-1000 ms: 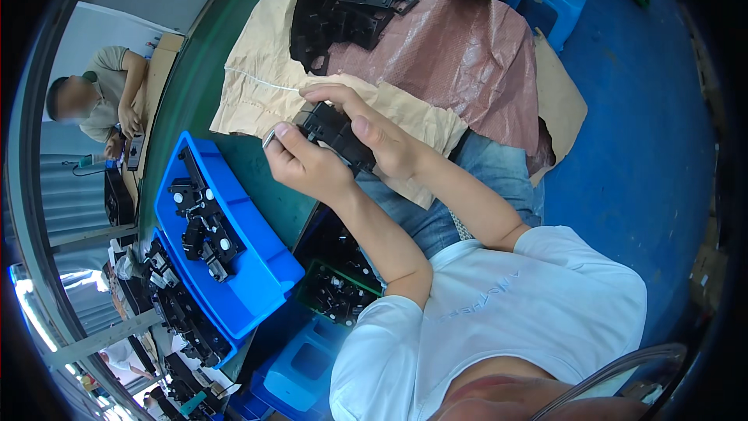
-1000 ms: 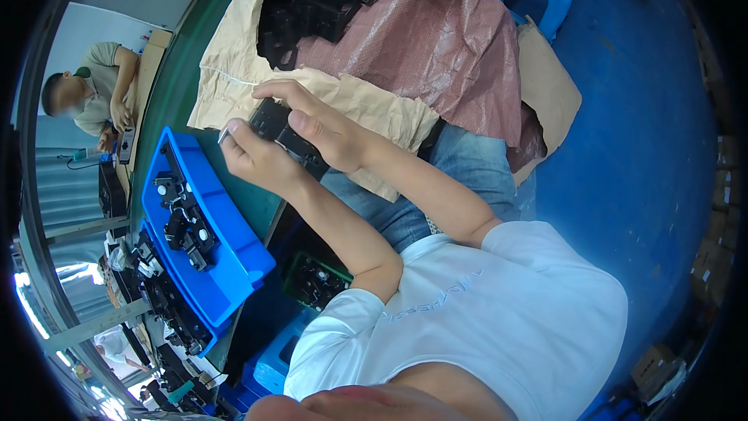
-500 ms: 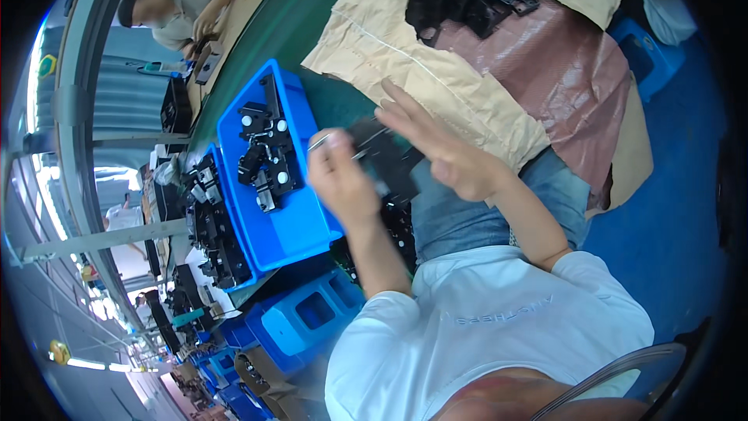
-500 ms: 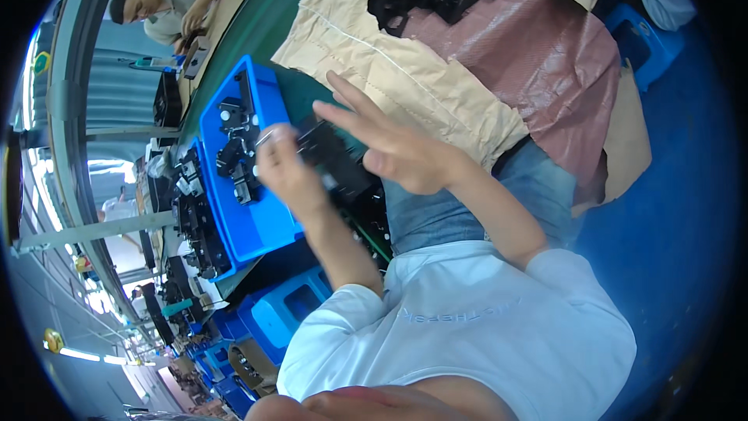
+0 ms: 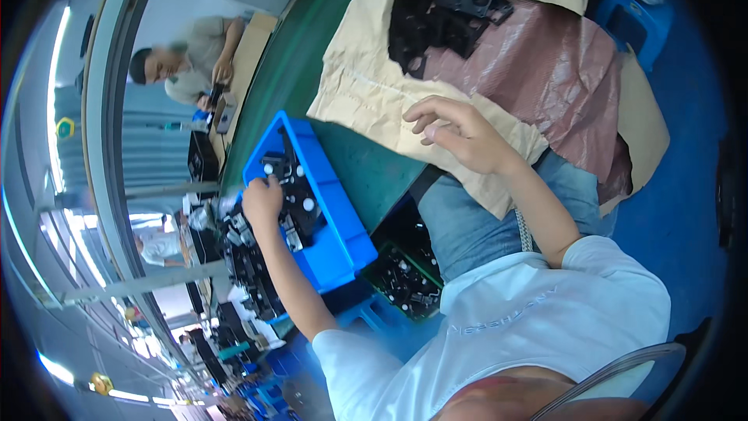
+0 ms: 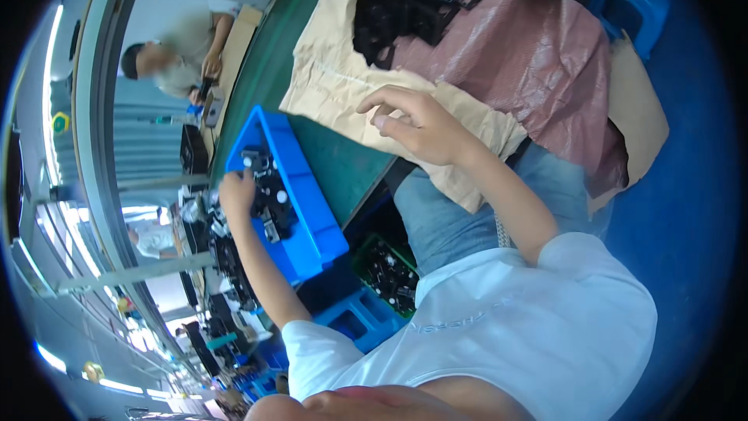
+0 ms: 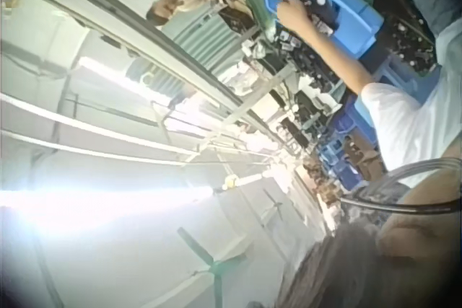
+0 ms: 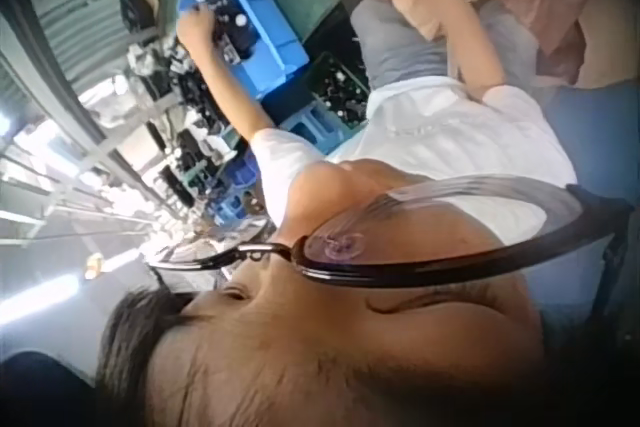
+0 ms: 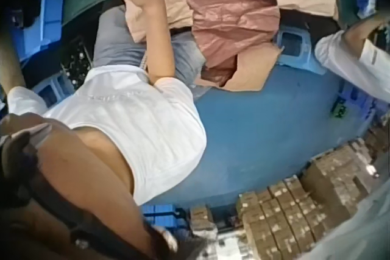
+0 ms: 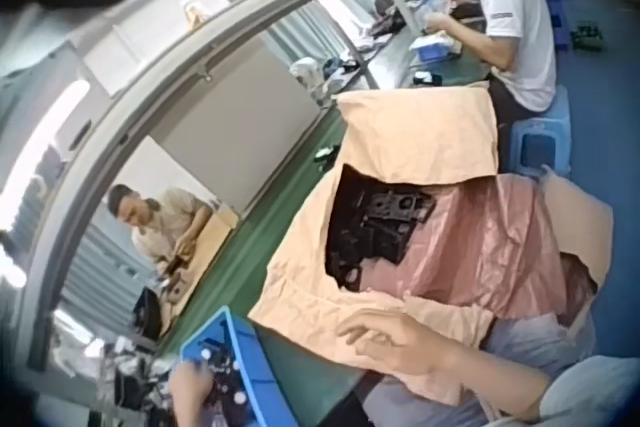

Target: Assembling mechanical parts on a factory production line.

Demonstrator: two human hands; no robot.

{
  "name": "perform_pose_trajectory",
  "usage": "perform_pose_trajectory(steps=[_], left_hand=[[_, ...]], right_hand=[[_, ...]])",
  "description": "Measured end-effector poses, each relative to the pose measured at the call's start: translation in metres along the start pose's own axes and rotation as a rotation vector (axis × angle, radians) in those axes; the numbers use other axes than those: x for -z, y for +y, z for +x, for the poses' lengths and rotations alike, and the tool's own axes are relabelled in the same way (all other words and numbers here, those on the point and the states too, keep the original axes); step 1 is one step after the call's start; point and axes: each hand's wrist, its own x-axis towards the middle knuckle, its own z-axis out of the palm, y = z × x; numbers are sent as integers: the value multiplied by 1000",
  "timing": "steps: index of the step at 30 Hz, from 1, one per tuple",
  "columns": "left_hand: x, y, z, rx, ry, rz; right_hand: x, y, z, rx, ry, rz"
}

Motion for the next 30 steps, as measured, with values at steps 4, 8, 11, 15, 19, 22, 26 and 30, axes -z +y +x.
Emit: perform_pose_trajectory(steps=[4,8,11,15,19,22,26,30], left_hand=[[30,62,40,-122,162,-2],[46,140,76,-432,139,-91],[30,188,129,-534,96,-105],[16,249,190,-596,92,-258],[3,304,234,-592,24,-309],[-16,334,275,-578,-20,-336],[-38,380,317,-500,-240,-444],[-67,394,351,-443,-295,-476]], right_hand=[[22,1,9,139,378,-448],[39,33,8,118,450,-781],[44,44,8,142,300,-858],[51,40,13,87,200,-804],[64,26,14,72,308,-671],[77,25,23,224,510,-959],[86,49,29,64,664,-1103],[87,52,36,-5,654,-1074]])
